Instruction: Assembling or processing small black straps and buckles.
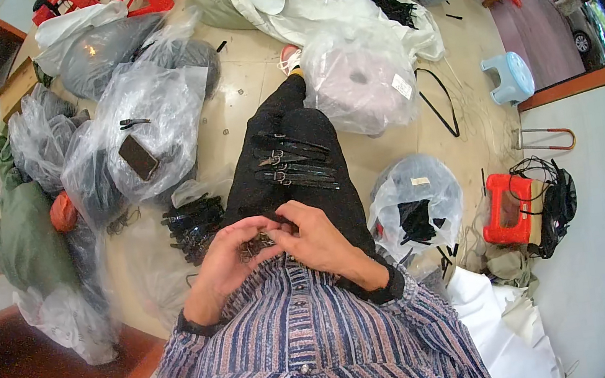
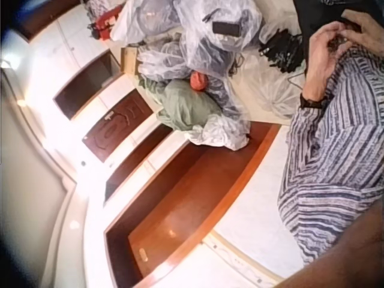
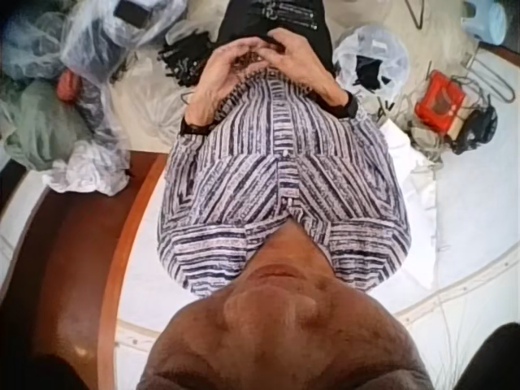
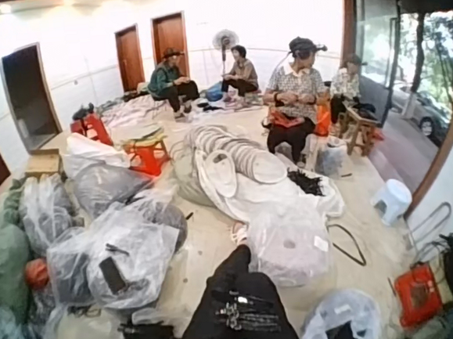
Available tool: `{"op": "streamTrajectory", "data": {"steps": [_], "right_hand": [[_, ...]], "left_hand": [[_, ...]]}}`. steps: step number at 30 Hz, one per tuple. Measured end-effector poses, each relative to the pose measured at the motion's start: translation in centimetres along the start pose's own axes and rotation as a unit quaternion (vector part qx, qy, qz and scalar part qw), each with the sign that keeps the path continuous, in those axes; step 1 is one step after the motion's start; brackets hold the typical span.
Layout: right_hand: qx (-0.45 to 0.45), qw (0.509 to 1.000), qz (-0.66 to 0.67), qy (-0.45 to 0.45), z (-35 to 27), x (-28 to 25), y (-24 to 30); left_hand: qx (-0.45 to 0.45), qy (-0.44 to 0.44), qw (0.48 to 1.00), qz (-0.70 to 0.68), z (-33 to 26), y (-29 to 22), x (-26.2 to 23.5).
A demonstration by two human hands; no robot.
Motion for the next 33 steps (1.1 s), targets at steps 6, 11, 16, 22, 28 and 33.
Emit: {"op": "streamTrajectory", "data": {"steps": [6, 11, 16, 22, 28, 33], "right_hand": [[0.063, 0.967, 0.245, 0.032, -0.1, 0.5, -1.5], [-0.141, 0.983, -0.061, -0.103, -1.4, -1.7, 2.5], [-0.091, 0.993, -0.02, -0.075, -1.6, -1.7, 2.7], [-0.044, 0.992, -0.102, -0.053, -2.3, -2.3, 0.2], [-0.042, 0.987, -0.143, -0.056, -3.0, -2.3, 1.5], [-0.058, 0.983, -0.167, -0.048, -3.2, -2.0, 2.0]], "left_hand": [[-0.04, -0.014, 0.999, 0.001, 0.1, 0.7, -0.6], [0.018, 0.021, 0.999, 0.029, 0.3, -0.1, 0.2], [0.055, -0.012, 0.998, 0.037, 0.2, -1.1, 0.2], [0.103, -0.016, 0.994, 0.035, 0.0, -2.2, -0.1], [0.12, -0.037, 0.989, 0.078, -0.2, -2.4, -0.3], [0.119, -0.012, 0.991, 0.064, 0.0, -2.2, 0.1]]}}
Point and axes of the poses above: each hand's wrist, its own z-axis towards the middle knuckle, its own x-axis out of the palm, y = z × x, the point moved 9 cm from there along z, towards the middle knuckle, and after that the axes turned 10 degrees about y, right-handed, at the moved point
